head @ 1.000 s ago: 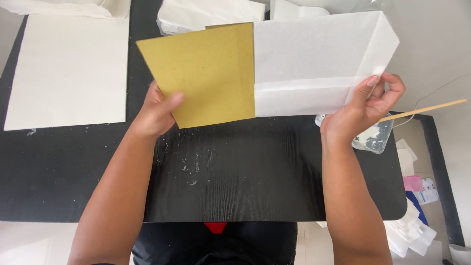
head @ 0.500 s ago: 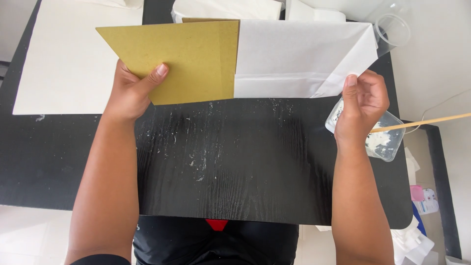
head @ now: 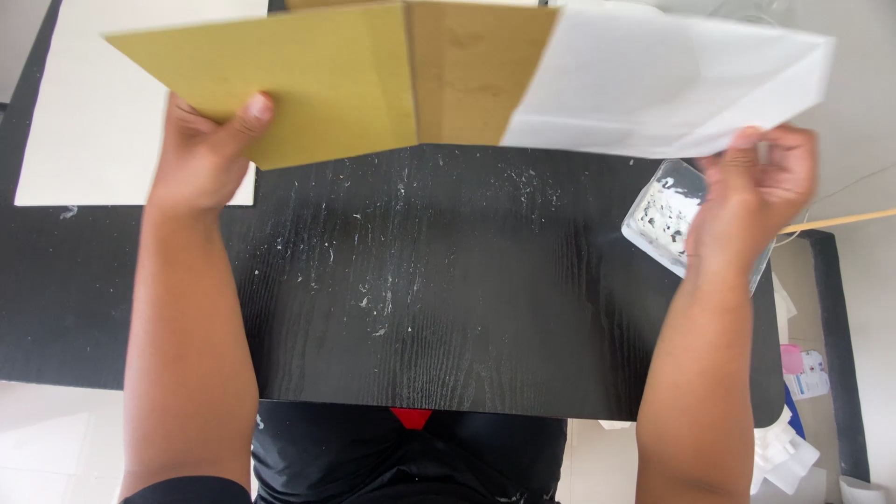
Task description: Folding the top edges of paper bags and applying glue with a brush to seal them.
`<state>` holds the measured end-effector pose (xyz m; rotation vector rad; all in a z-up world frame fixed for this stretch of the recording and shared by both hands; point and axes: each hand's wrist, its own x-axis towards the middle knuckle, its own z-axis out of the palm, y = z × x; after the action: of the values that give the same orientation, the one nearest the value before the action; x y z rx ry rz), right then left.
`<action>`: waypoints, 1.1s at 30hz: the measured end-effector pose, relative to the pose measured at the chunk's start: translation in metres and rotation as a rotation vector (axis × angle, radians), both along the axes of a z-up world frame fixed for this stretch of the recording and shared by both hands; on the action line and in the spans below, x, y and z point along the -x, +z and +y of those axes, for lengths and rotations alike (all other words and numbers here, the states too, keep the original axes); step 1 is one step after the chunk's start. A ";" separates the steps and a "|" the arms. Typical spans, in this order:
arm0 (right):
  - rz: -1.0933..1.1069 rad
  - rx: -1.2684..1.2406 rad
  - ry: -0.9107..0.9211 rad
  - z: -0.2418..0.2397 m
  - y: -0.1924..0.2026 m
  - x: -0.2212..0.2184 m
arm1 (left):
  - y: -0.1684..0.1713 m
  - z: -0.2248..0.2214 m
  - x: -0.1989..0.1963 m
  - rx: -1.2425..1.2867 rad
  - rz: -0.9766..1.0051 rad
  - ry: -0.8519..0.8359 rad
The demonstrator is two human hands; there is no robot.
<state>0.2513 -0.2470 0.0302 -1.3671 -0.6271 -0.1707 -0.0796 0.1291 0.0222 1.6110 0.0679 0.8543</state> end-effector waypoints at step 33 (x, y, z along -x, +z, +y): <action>0.392 0.579 0.066 0.131 -0.002 -0.013 | 0.017 -0.045 -0.042 0.834 -0.194 0.228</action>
<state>0.2648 -0.1160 0.0277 -1.8691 -0.3987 0.3538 -0.0374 0.0841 0.0395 0.7428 0.4205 0.9786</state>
